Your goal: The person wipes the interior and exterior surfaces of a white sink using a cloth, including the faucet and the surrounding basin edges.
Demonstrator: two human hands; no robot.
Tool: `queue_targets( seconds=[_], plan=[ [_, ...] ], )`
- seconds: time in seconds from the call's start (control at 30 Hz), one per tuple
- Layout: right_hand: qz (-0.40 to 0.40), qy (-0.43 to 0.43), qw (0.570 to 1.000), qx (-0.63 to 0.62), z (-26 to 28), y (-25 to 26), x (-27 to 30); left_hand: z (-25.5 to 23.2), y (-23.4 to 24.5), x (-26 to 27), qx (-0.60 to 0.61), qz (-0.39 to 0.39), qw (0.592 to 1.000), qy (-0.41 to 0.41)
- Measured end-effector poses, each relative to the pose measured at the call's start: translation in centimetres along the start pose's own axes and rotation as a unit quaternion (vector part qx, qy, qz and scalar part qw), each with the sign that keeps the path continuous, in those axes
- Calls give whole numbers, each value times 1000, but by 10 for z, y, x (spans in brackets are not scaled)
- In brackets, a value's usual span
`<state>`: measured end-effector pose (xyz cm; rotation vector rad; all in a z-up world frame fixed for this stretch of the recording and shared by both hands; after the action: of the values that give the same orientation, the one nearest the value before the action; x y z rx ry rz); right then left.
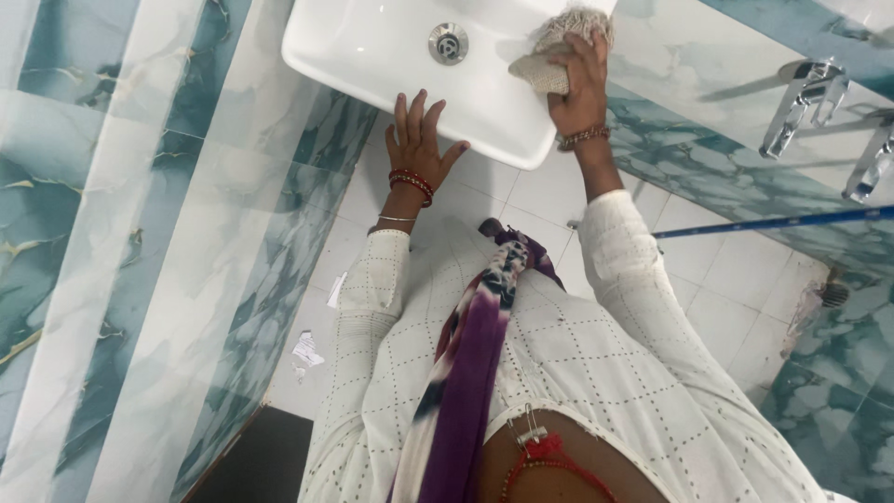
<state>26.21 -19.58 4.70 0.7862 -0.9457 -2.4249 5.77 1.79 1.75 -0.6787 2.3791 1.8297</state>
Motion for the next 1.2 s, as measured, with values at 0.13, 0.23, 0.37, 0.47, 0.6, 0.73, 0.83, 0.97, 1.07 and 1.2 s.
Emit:
queue_targets(
  seconds=[0.13, 0.23, 0.37, 0.47, 0.6, 0.73, 0.83, 0.97, 1.07, 1.2],
  plan=[
    [26, 3, 1000, -14, 5, 4, 1, 0, 1, 0, 2, 5, 1000, 4],
    [79, 5, 996, -48, 43, 9, 34, 1, 2, -1, -5, 18, 1000, 12],
    [114, 0, 988, -102, 79, 15, 72, 1, -1, 0, -12, 41, 999, 24],
    [93, -10, 992, -88, 74, 10, 69, 0, 0, -1, -20, 36, 999, 18],
    [60, 19, 995, -82, 47, 13, 45, -3, 1, -2, -22, 74, 997, 31],
    [49, 35, 996, -62, 24, 17, 19, -10, 11, -3, -25, 90, 994, 53],
    [44, 60, 996, -42, 23, 16, 15, -15, 18, -5, -23, 105, 991, 81],
    [19, 97, 994, -39, 29, 20, 26, -22, 29, -6, -9, 86, 992, 91],
    [16, 89, 995, -33, 34, 25, 28, -25, 34, -12, -18, 123, 984, 126],
    [13, 68, 998, 9, 51, 32, 28, -23, 51, -22, -44, 142, 982, 118]
  ],
)
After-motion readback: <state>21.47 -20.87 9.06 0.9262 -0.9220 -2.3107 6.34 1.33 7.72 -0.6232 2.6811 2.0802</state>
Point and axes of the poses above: each hand's wrist, its own x-axis away from the middle knuckle, its own y-axis out of the back of the hand, z = x × y, the point moved 6 cm from there along -x, towards the middle knuckle, and after that the axes turned 5 degrees about -x, right-handed, at the moved point
